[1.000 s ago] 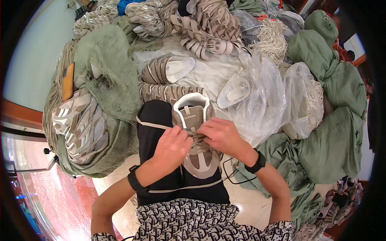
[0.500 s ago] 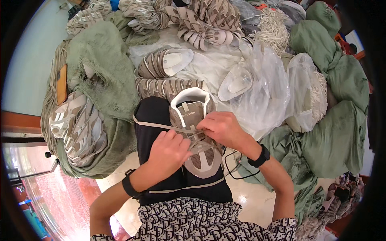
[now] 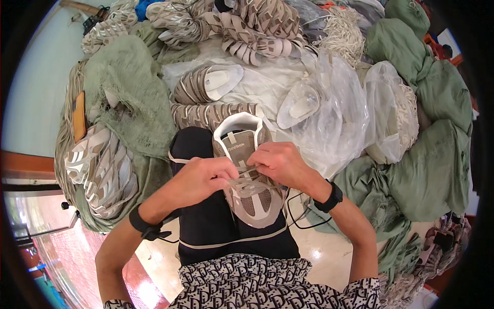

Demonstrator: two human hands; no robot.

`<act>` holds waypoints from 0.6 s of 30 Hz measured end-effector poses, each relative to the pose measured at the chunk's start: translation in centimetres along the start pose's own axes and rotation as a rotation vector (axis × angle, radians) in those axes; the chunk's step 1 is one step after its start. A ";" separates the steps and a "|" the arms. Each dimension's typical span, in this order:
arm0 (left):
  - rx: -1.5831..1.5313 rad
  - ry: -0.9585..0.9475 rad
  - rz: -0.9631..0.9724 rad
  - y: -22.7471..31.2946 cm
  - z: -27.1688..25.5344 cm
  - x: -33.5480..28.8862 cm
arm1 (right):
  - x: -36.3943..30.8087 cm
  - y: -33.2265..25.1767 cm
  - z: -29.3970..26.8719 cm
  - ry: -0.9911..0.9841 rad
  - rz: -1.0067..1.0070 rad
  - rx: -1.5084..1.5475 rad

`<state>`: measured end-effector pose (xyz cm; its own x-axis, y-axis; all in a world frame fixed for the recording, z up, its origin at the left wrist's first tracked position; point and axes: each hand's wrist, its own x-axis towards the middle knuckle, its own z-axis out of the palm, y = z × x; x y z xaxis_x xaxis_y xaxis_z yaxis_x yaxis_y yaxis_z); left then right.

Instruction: The recorder is lacing and tying a pair of athletic shoes.

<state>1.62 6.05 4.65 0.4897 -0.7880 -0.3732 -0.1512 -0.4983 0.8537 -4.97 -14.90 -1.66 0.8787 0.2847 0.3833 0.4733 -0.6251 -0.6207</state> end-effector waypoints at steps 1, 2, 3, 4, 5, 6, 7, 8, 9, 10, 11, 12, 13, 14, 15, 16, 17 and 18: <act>-0.006 -0.003 0.031 0.0 -0.2 -0.2 | -0.1 0.1 0.1 0.004 0.003 0.001; -0.033 -0.006 0.014 0.0 -0.4 -0.5 | -0.1 0.1 0.2 0.014 0.002 0.007; -0.059 -0.009 -0.003 -0.1 -0.4 -0.8 | -0.1 0.2 0.3 0.023 0.002 0.013; -0.056 -0.012 -0.005 -0.3 -0.4 -1.1 | -0.1 0.2 0.3 0.027 0.005 0.016; -0.089 0.012 -0.001 -0.6 -0.2 -1.3 | 0.0 0.4 0.3 0.037 -0.003 0.027; -0.124 0.033 0.016 -0.9 0.1 -1.5 | 0.0 0.5 0.1 0.042 -0.014 0.036; -0.124 0.032 -0.002 -1.3 0.4 -1.6 | 0.1 0.6 -0.1 0.047 -0.005 0.043; -0.194 0.078 -0.012 -1.7 0.7 -1.6 | 0.1 0.8 -0.6 0.030 0.006 0.053; -0.254 0.125 -0.014 -2.1 1.0 -1.7 | 0.2 1.0 -1.1 0.013 0.015 0.062; -0.263 0.133 -0.023 -2.5 1.3 -1.7 | 0.2 1.3 -1.8 0.011 0.010 0.066; -0.122 0.222 0.033 -2.8 1.7 -1.6 | 0.1 1.5 -2.5 0.009 0.118 0.157; 0.013 0.306 0.060 -3.0 2.2 -1.6 | 0.0 1.8 -3.1 0.015 0.229 0.232; 0.018 0.309 0.088 -3.2 2.6 -1.5 | 0.0 2.0 -3.4 0.004 0.227 0.248; 0.219 0.367 0.229 -3.3 3.1 -1.4 | -0.1 2.1 -3.7 -0.009 0.227 0.210; 0.417 0.421 0.371 -3.3 3.6 -1.3 | -0.2 2.2 -3.8 -0.010 0.223 0.164; 0.384 0.405 0.360 -3.2 4.0 -1.2 | -0.3 2.3 -3.8 -0.025 0.234 0.170; 0.370 0.434 0.358 -3.2 4.2 -1.1 | -0.3 2.4 -3.6 -0.007 0.207 0.141; 0.399 0.452 0.375 -3.0 4.3 -1.1 | -0.3 2.4 -3.4 -0.011 0.175 0.111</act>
<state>-2.16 6.86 0.90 0.6386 -0.7480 0.1806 -0.6397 -0.3857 0.6649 -4.37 -18.93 -0.95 0.9486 0.1868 0.2556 0.3164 -0.5822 -0.7489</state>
